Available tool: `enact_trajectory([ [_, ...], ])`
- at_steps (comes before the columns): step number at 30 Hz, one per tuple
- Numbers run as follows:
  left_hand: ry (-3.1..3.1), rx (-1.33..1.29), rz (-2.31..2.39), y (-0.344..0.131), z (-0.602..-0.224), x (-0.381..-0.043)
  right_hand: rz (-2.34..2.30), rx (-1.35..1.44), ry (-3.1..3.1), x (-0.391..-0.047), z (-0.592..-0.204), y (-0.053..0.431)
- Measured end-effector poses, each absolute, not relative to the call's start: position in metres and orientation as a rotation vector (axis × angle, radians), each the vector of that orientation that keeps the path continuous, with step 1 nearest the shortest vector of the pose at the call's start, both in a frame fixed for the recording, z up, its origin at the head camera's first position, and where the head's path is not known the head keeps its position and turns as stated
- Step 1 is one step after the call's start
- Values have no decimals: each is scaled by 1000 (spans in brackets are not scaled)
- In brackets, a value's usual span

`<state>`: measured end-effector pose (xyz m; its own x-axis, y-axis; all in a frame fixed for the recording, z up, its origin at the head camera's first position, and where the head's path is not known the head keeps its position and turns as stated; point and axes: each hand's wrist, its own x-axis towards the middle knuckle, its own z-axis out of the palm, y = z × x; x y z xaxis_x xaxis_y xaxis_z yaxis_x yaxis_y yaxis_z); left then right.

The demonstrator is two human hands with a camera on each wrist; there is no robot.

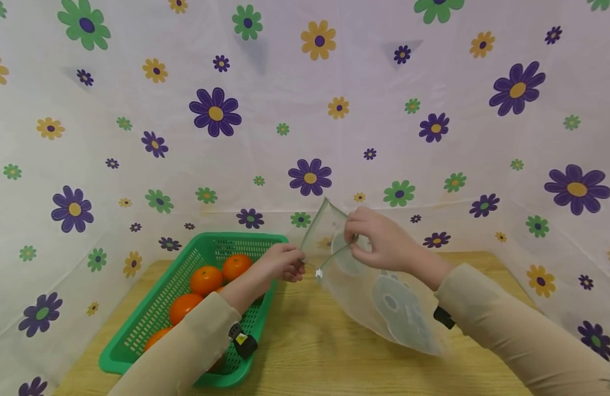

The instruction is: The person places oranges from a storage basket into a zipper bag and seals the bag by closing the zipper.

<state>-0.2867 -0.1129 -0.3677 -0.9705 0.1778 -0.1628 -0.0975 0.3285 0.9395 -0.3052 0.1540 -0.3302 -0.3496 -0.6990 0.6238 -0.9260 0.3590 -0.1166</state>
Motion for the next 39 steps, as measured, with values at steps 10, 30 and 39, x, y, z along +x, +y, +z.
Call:
enact_trajectory([
  [10,2331,44,1732,-119,-371,-290,663,1371,-2148,-309,-331,156],
  [30,2313,75,1631,-128,-365,-285,769,1347,-2139,-310,-328,158],
  [39,2284,80,1614,-130,-365,-285,750,1386,-2124,-309,-327,155],
])
